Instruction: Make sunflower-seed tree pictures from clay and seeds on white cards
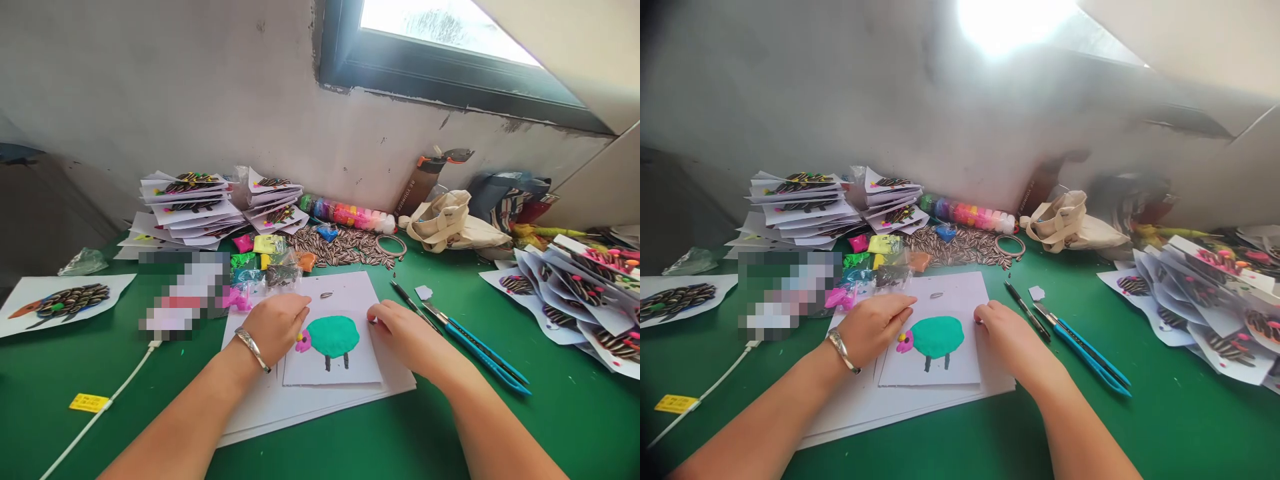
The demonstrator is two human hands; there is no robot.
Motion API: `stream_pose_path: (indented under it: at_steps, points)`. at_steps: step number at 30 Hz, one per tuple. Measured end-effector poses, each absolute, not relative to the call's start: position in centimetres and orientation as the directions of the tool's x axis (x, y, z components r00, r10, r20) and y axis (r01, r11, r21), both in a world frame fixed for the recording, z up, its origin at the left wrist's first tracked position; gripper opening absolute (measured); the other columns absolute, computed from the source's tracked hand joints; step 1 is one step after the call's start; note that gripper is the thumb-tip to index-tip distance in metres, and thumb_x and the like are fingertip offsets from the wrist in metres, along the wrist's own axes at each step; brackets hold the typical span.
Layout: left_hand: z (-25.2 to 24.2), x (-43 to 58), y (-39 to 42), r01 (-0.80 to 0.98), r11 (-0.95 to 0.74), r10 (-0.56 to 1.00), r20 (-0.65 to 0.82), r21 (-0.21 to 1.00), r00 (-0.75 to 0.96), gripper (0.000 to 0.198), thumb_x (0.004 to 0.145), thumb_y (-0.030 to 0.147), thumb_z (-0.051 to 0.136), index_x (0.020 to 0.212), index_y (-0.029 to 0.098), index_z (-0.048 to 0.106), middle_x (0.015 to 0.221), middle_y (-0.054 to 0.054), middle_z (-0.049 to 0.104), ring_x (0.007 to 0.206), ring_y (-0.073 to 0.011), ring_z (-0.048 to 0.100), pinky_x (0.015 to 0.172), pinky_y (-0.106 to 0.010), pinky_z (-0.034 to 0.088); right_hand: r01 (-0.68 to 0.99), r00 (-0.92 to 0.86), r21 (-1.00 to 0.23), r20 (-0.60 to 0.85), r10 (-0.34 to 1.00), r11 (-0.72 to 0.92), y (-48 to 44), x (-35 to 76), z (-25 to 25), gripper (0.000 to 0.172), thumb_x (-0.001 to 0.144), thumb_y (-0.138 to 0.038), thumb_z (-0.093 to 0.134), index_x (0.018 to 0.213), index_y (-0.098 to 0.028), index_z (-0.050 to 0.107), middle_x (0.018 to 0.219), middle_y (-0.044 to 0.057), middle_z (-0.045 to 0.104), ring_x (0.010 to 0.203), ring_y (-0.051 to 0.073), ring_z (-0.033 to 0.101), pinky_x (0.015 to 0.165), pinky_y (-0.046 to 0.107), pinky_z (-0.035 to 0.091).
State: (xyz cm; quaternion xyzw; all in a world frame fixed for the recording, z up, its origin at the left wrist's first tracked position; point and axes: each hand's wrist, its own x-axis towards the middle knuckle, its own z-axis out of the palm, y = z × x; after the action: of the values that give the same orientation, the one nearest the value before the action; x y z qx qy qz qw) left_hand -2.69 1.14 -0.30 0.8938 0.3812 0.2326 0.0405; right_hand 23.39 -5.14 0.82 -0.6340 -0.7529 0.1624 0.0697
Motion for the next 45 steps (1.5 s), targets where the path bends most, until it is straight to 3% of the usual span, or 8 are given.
stream_pose_path:
  at_steps: [7, 15, 22, 30, 38, 45]
  points:
    - [-0.8, -2.5, 1.2, 0.667, -0.685, 0.727, 0.321, 0.293, 0.607, 0.024, 0.089, 0.019, 0.047, 0.1, 0.017, 0.068, 0.096, -0.008, 0.073, 0.088, -0.0233, 0.067, 0.079, -0.037, 0.054, 0.872, -0.006, -0.484, 0.139, 0.99, 0.073, -4.1, 23.5, 0.7, 0.018, 0.089, -0.022, 0.036, 0.094, -0.022, 0.053, 0.094, 0.006, 0.059, 0.084, 0.019, 0.056, 0.074, 0.031, 0.044]
    - [-0.4, -2.3, 1.0, 0.648, -0.698, 0.714, 0.232, 0.305, 0.66, 0.021, 0.089, 0.02, 0.048, 0.089, 0.018, 0.069, 0.093, -0.008, 0.07, 0.092, -0.0231, 0.062, 0.086, -0.039, 0.048, 0.836, 0.013, -0.546, 0.137, 0.99, 0.065, -4.1, 22.6, 0.9, 0.021, 0.088, -0.029, 0.043, 0.1, -0.024, 0.059, 0.074, 0.001, 0.066, 0.063, 0.018, 0.058, 0.058, 0.027, 0.044]
    - [-0.3, -2.1, 0.6, 0.654, -0.711, 0.701, 0.191, 0.259, 0.687, 0.022, 0.09, 0.017, 0.047, 0.082, 0.018, 0.068, 0.09, -0.007, 0.066, 0.089, -0.0218, 0.058, 0.084, -0.037, 0.047, 0.8, 0.026, -0.59, 0.215, 0.976, 0.109, -3.6, 22.8, -0.1, 0.025, 0.084, -0.029, 0.046, 0.094, -0.022, 0.068, 0.094, 0.006, 0.072, 0.083, 0.022, 0.066, 0.073, 0.034, 0.05]
    - [-0.3, -1.9, 0.4, 0.673, -0.696, 0.716, 0.165, 0.25, 0.679, 0.02, 0.087, 0.013, 0.048, 0.079, 0.018, 0.066, 0.092, -0.007, 0.065, 0.088, -0.0224, 0.056, 0.081, -0.038, 0.047, 0.775, 0.1, -0.63, 0.179, 0.979, 0.036, -3.6, 22.9, -0.3, 0.022, 0.084, -0.031, 0.048, 0.097, -0.023, 0.064, 0.085, 0.003, 0.072, 0.071, 0.019, 0.065, 0.068, 0.032, 0.049]
    - [-1.5, -2.2, 0.8, 0.667, -0.687, 0.724, 0.199, 0.288, 0.66, 0.025, 0.081, 0.004, 0.049, 0.087, 0.019, 0.068, 0.095, -0.007, 0.066, 0.094, -0.0243, 0.056, 0.083, -0.038, 0.048, 0.791, 0.015, -0.586, 0.306, 0.952, 0.176, -3.5, 22.5, -0.3, 0.018, 0.089, -0.027, 0.047, 0.092, -0.022, 0.064, 0.088, 0.004, 0.066, 0.08, 0.018, 0.06, 0.072, 0.03, 0.046]
    - [-1.3, -2.1, 0.8, 0.665, -0.69, 0.722, 0.193, 0.286, 0.665, 0.026, 0.082, 0.004, 0.047, 0.086, 0.018, 0.069, 0.094, -0.009, 0.067, 0.092, -0.0254, 0.057, 0.082, -0.039, 0.049, 0.773, -0.039, -0.591, 0.317, 0.948, 0.23, -4.0, 21.1, 0.6, 0.017, 0.091, -0.022, 0.047, 0.093, -0.022, 0.064, 0.087, 0.003, 0.063, 0.079, 0.017, 0.058, 0.07, 0.027, 0.043]
